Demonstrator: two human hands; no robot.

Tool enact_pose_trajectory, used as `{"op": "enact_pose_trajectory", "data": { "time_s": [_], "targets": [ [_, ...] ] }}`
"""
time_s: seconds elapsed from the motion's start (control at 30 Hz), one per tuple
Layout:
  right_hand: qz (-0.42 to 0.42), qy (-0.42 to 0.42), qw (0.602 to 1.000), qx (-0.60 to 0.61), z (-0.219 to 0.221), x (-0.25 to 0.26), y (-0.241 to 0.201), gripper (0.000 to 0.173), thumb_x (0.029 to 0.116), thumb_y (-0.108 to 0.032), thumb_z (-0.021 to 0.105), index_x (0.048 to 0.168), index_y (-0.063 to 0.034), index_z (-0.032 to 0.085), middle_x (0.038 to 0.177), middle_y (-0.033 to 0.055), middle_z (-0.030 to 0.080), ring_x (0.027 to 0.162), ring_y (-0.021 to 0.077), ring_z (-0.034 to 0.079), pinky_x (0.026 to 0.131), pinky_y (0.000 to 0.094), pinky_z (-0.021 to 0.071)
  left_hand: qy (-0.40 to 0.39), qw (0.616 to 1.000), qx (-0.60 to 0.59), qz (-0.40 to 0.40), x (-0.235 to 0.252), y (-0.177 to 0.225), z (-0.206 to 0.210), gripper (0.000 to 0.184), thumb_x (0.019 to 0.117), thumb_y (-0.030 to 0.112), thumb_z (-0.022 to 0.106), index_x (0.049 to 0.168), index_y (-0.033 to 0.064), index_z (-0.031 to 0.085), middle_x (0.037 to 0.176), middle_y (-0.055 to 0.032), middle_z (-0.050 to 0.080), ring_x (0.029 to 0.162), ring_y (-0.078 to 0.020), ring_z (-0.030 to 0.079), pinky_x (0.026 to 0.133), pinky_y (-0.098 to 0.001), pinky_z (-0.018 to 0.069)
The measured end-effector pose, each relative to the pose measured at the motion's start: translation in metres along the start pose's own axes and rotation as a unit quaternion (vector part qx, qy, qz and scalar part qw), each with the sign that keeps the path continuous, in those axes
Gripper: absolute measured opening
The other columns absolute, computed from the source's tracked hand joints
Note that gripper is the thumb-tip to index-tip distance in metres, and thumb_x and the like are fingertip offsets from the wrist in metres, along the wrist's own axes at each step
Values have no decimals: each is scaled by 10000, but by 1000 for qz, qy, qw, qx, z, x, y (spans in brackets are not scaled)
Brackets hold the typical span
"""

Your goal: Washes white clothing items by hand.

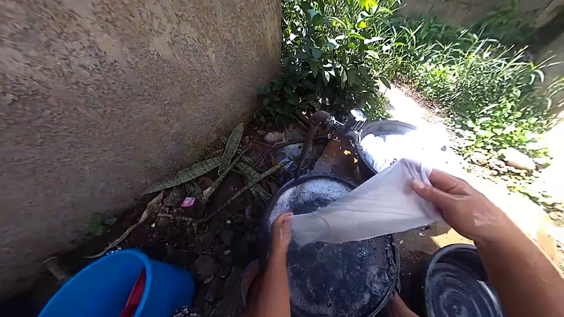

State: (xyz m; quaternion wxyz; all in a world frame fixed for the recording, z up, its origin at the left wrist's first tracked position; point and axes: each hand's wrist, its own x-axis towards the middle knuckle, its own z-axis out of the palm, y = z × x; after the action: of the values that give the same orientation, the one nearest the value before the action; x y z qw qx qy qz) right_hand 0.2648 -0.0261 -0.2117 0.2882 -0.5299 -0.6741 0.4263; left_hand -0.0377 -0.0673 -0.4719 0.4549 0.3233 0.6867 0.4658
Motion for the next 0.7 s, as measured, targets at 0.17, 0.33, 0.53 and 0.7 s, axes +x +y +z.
{"op": "enact_pose_trajectory", "data": {
  "time_s": [0.17, 0.33, 0.53, 0.7],
  "targets": [
    [174, -174, 966, -83, 92, 36, 109, 596, 1069, -209, 520, 1620, -151, 299, 1524, 160, 500, 1341, 255, 549, 1123, 470, 444, -141, 970, 195, -28, -5, -41, 62, 623, 1009, 128, 572, 1590, 79, 354, 1625, -254, 314, 1501, -421, 315, 1221, -569, 275],
    [223, -238, 914, -243, 173, 33, 200, 495, 1062, -157, 508, 1533, -41, 407, 1456, 248, 531, 1323, 400, 550, 1106, 588, 423, -200, 923, 311, -109, -19, -78, 78, 729, 1011, 424, 626, 1515, -51, 401, 1525, -283, 450, 1441, -393, 429, 1195, -525, 336],
    [305, -323, 828, -343, 217, -3, 251, 573, 1052, -123, 495, 1592, -32, 326, 1637, 220, 328, 1456, 424, 412, 1161, 611, 356, -302, 815, 470, -151, -6, -44, 53, 543, 1004, 305, 611, 1439, -9, 528, 1469, -247, 525, 1389, -409, 479, 1119, -626, 377],
    [251, -271, 910, -187, 196, 13, 218, 345, 1064, -121, 491, 1284, 116, 609, 1312, 313, 608, 1268, 416, 571, 1100, 559, 420, -361, 896, 258, 30, -18, -33, 73, 989, 745, -116, 730, 1608, 60, 282, 1655, -196, 282, 1529, -347, 283, 1239, -530, 263]
  ]
}}
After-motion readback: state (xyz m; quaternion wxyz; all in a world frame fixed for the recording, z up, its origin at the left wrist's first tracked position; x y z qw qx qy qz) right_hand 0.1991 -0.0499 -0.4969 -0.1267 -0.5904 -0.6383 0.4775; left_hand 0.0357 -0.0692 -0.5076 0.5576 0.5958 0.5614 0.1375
